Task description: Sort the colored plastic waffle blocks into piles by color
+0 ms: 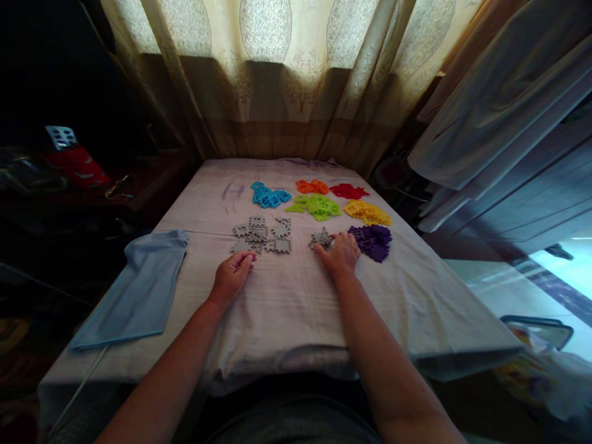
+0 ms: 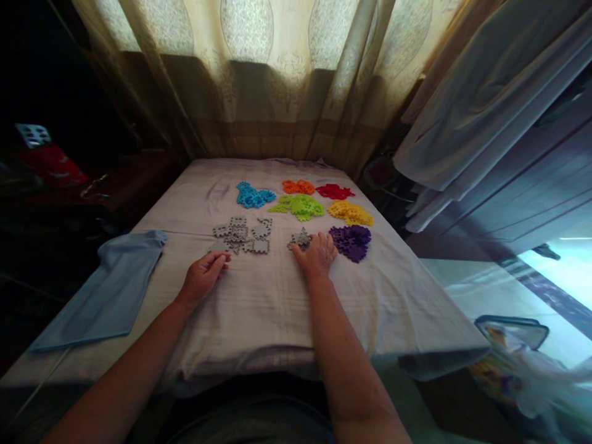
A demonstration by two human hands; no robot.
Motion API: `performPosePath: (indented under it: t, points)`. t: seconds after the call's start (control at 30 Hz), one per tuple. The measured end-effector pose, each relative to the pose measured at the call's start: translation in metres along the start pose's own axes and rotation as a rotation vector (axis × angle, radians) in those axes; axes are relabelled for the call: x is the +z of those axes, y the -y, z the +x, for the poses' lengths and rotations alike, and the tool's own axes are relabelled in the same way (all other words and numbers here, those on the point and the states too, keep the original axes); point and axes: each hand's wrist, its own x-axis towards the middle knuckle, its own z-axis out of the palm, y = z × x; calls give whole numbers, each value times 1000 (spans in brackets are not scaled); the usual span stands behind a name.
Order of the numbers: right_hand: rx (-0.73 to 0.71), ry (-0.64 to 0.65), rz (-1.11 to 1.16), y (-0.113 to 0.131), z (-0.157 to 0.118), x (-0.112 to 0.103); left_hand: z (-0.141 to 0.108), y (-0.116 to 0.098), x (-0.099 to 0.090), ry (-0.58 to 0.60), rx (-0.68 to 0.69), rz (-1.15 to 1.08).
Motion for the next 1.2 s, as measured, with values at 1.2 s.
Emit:
performPosePath:
  t: [1.2]
  points:
    - [-533,138,163,57,-24,10,0,1,1,2,-12,7]
